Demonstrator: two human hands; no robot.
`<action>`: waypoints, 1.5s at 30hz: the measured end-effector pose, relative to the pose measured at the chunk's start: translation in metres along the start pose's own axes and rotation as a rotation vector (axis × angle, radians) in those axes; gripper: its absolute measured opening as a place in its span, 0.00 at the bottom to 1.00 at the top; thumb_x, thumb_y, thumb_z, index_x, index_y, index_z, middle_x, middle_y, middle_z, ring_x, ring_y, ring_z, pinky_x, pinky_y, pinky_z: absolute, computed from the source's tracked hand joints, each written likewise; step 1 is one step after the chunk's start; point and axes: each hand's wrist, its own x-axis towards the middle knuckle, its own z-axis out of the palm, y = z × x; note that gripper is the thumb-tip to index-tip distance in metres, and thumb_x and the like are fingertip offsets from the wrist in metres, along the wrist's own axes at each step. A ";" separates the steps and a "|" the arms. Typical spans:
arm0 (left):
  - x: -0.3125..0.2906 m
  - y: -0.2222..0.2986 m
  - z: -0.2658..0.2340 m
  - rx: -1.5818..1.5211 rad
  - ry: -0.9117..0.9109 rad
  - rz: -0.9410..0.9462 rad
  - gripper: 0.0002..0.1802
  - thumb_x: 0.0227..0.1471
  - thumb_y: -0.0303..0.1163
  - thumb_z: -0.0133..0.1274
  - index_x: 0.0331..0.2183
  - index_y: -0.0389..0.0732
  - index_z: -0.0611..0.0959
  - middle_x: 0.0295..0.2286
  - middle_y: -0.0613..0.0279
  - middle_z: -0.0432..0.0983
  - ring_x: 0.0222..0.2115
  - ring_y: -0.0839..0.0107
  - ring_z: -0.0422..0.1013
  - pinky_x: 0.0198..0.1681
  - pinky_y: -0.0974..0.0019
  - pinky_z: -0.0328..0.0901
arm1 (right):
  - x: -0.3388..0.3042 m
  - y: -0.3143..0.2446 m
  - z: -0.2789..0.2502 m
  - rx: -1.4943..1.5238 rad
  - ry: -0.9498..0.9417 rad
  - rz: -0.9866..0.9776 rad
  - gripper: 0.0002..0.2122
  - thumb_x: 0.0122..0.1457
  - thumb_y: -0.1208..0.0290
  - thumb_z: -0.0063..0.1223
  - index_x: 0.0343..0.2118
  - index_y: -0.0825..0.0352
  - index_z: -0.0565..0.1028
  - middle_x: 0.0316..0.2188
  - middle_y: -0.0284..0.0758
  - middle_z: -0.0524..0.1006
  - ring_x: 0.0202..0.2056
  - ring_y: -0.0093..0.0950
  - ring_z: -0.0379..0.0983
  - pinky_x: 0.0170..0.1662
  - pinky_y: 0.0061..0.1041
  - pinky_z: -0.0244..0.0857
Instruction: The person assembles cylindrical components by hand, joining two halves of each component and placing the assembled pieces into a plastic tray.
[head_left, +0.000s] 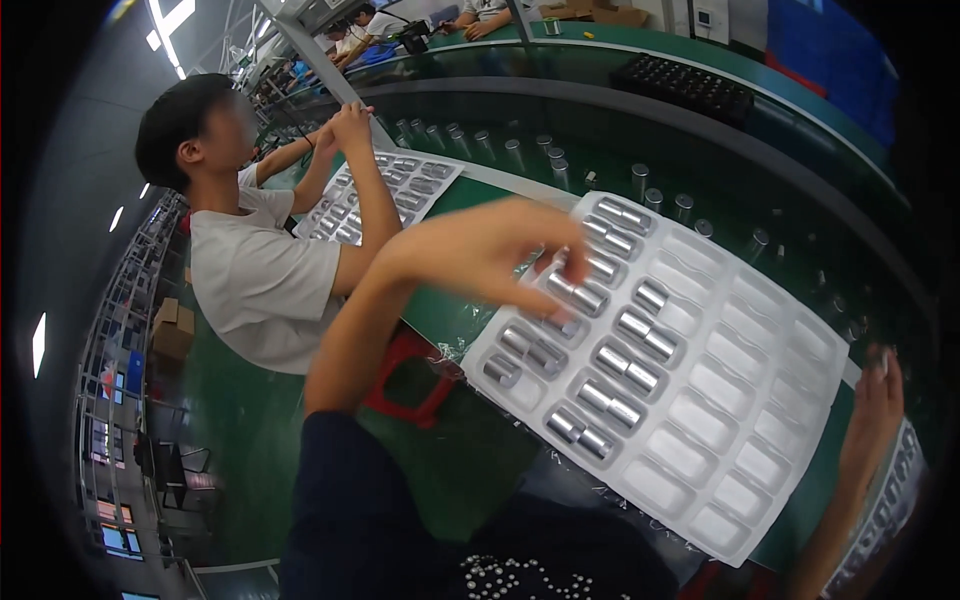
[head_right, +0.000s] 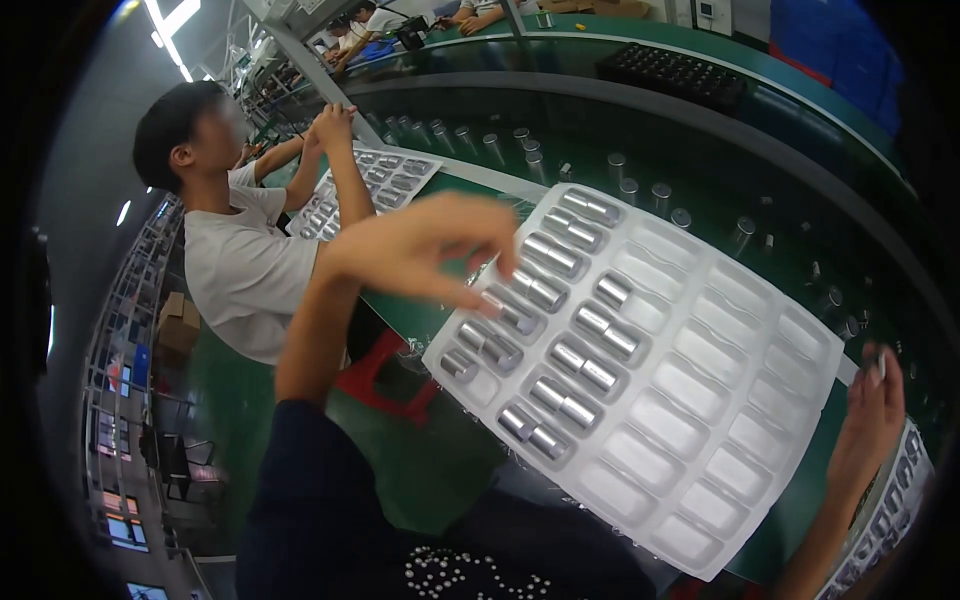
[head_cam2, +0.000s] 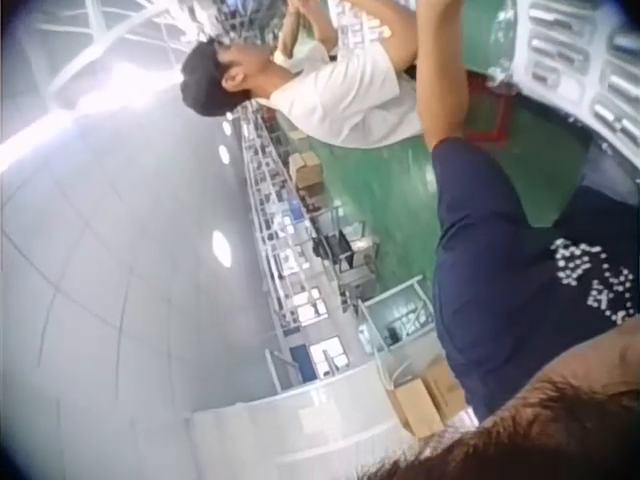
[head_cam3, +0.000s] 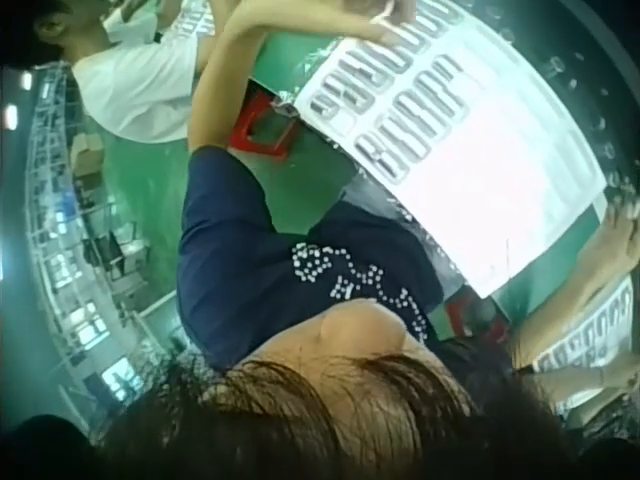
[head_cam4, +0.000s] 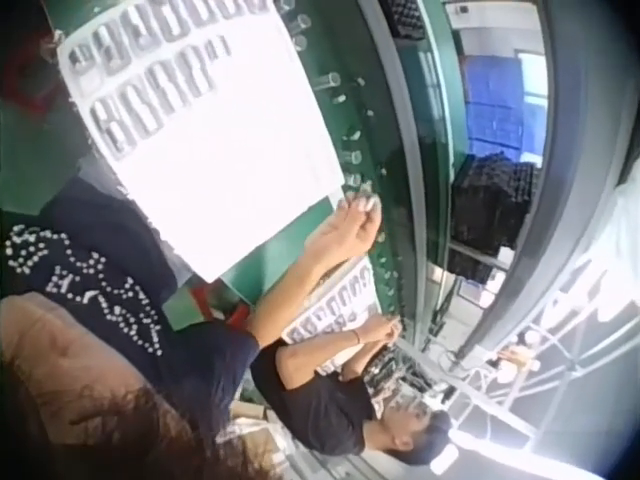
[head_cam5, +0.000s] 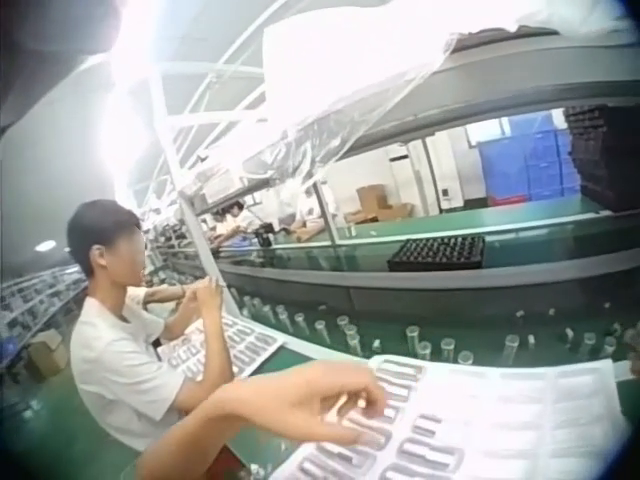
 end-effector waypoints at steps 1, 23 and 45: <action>-0.018 -0.002 0.006 -0.025 -0.080 -0.044 0.16 0.46 0.37 0.66 0.34 0.39 0.80 0.30 0.64 0.74 0.30 0.71 0.70 0.32 0.67 0.65 | -0.012 0.002 -0.007 -0.001 0.004 -0.001 0.21 0.67 0.63 0.47 0.57 0.72 0.67 0.51 0.35 0.75 0.50 0.21 0.70 0.51 0.18 0.64; 0.072 0.085 0.164 -1.129 0.271 -0.179 0.24 0.60 0.26 0.49 0.57 0.34 0.68 0.38 0.58 0.72 0.34 0.76 0.69 0.36 0.72 0.66 | -0.082 -0.027 0.081 0.287 -0.402 -0.139 0.20 0.47 0.90 0.63 0.44 0.73 0.75 0.46 0.41 0.75 0.41 0.24 0.75 0.43 0.21 0.73; 0.098 0.097 0.259 -0.929 0.741 -0.086 0.22 0.46 0.10 0.58 0.45 0.29 0.74 0.45 0.47 0.73 0.48 0.62 0.72 0.51 0.60 0.70 | -0.094 -0.037 0.060 0.279 -0.670 0.287 0.14 0.66 0.73 0.48 0.52 0.69 0.75 0.27 0.32 0.75 0.25 0.15 0.70 0.24 0.14 0.65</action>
